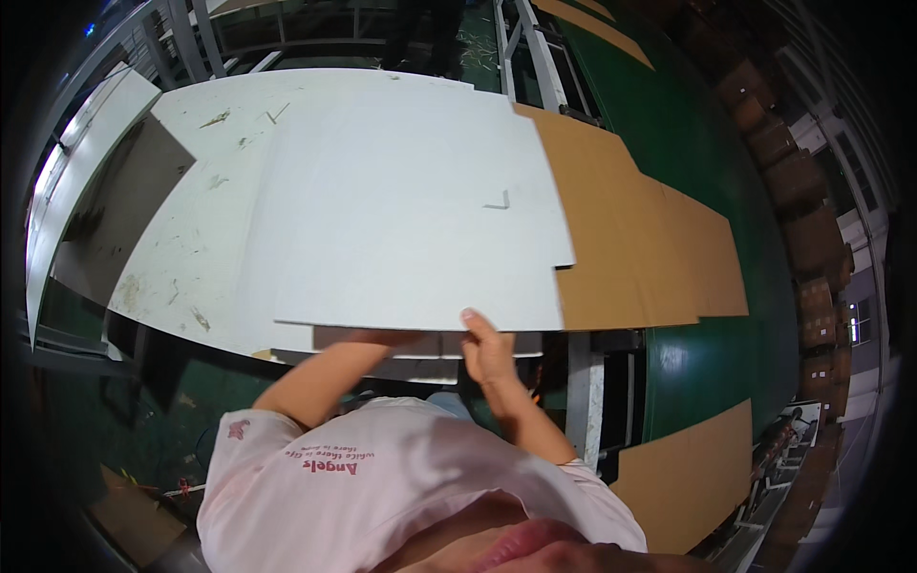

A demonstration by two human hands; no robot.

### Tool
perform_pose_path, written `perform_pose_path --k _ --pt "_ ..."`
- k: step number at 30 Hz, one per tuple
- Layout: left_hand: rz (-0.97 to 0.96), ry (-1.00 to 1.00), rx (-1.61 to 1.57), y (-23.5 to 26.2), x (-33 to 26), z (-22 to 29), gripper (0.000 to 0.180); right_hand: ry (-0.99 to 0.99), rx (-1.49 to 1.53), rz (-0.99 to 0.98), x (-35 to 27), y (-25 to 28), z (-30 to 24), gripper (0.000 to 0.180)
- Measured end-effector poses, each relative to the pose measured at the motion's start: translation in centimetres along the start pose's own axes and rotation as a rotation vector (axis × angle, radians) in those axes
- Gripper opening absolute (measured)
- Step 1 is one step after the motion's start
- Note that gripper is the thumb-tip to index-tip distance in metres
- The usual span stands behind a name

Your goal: The person repeatedly picks up white rectangular panels and brown cardboard pieces from a conveyor belt and stacks them on a nearby surface. The person handles the items one at a time, placing each piece on top of the previous one.

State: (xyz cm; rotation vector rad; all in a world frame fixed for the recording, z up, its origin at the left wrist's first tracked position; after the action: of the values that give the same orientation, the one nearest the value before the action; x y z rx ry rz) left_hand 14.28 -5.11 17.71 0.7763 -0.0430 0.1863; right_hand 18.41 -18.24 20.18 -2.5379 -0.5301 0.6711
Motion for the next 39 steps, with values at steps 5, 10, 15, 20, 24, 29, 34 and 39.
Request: perform_pose_path --k 5,10,15,20,24,29,34,39 --pt "-0.51 -0.117 0.097 -2.9 -11.9 2.1 0.021 -0.351 0.043 -0.201 -3.7 -3.0 10.1 0.035" --pt "-0.565 0.025 -0.447 4.9 -16.9 3.4 0.013 -0.853 -0.016 -0.311 -5.1 -2.6 16.7 0.05" --pt "-0.041 -0.261 0.071 5.3 -9.7 6.6 0.027 -0.62 -0.157 -0.537 -2.7 0.1 20.8 0.045" --pt "0.002 -0.348 0.414 -1.2 -6.6 5.6 0.035 0.016 -1.435 -1.09 -4.6 1.8 12.8 0.039" --pt "0.062 -0.313 0.524 -2.0 -7.0 5.6 0.032 -0.401 -0.773 -0.908 -3.6 7.2 0.0 0.043" --pt "0.017 -0.274 0.531 -1.5 -6.9 6.6 0.039 1.171 -1.807 0.399 6.8 16.2 -20.9 0.054" --pt "0.105 -0.259 0.483 -1.4 -7.1 6.7 0.038 0.3 -1.333 0.141 13.0 19.2 -23.8 0.038" --pt "0.149 -0.236 0.456 -2.3 -7.7 5.7 0.033 0.621 -1.615 -0.062 5.8 2.9 -25.1 0.042"
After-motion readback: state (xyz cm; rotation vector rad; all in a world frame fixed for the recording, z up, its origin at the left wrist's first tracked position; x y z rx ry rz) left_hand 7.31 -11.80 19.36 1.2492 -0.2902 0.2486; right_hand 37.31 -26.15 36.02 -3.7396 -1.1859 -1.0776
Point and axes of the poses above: each hand's wrist, its own x-axis towards the middle knuckle, its own y-axis out of the back of the hand, z = x × y, the point moved 6 cm from there along x, towards the middle knuckle, and after that the axes turned 1 degree about -y, right-handed, at the moved point
